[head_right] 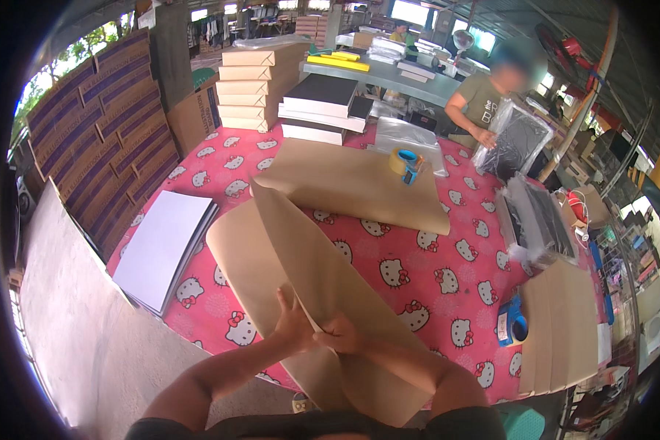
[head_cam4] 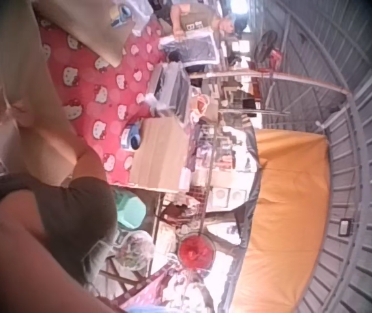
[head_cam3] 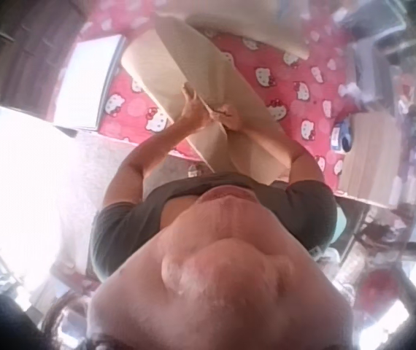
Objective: The person wraps a board in brown paper by placing it on a sheet, folding the paper over the board, and securing the edges with adhesive tape from a dispenser.
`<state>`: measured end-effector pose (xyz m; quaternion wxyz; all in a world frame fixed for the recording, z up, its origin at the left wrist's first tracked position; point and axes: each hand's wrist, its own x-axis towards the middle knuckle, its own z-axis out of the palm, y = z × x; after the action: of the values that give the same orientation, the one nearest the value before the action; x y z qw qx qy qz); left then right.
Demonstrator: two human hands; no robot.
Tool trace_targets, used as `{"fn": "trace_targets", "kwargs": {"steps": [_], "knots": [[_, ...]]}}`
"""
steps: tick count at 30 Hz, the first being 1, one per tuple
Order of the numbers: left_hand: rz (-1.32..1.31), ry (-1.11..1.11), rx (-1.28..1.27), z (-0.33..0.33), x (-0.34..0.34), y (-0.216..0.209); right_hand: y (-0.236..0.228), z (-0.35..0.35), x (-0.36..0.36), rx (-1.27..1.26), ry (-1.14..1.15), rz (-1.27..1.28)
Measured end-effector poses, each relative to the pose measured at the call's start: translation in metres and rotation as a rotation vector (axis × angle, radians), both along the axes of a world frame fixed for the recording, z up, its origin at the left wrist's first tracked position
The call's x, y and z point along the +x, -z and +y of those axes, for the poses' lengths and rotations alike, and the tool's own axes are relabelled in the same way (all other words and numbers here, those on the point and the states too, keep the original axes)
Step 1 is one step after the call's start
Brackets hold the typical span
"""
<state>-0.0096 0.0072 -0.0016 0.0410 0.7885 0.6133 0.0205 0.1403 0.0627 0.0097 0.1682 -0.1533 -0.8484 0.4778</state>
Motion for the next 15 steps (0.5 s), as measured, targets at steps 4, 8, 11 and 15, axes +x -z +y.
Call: {"fn": "trace_targets", "kwargs": {"steps": [4,8,11,15], "knots": [[-0.552,-0.023,-0.046,0.02,-0.036,0.063,0.01,-0.009,-0.008,-0.13,-0.025,0.018],[-0.017,-0.087,-0.074,0.043,-0.116,0.03,0.018,-0.01,-0.004,0.128,0.052,-0.164],[0.17,-0.271,-0.001,0.032,-0.124,0.012,0.014,-0.02,-0.008,0.297,0.078,-0.135],[0.125,-0.4,-0.004,0.041,-0.17,0.056,0.013,-0.032,-0.036,0.206,0.074,-0.098]]}}
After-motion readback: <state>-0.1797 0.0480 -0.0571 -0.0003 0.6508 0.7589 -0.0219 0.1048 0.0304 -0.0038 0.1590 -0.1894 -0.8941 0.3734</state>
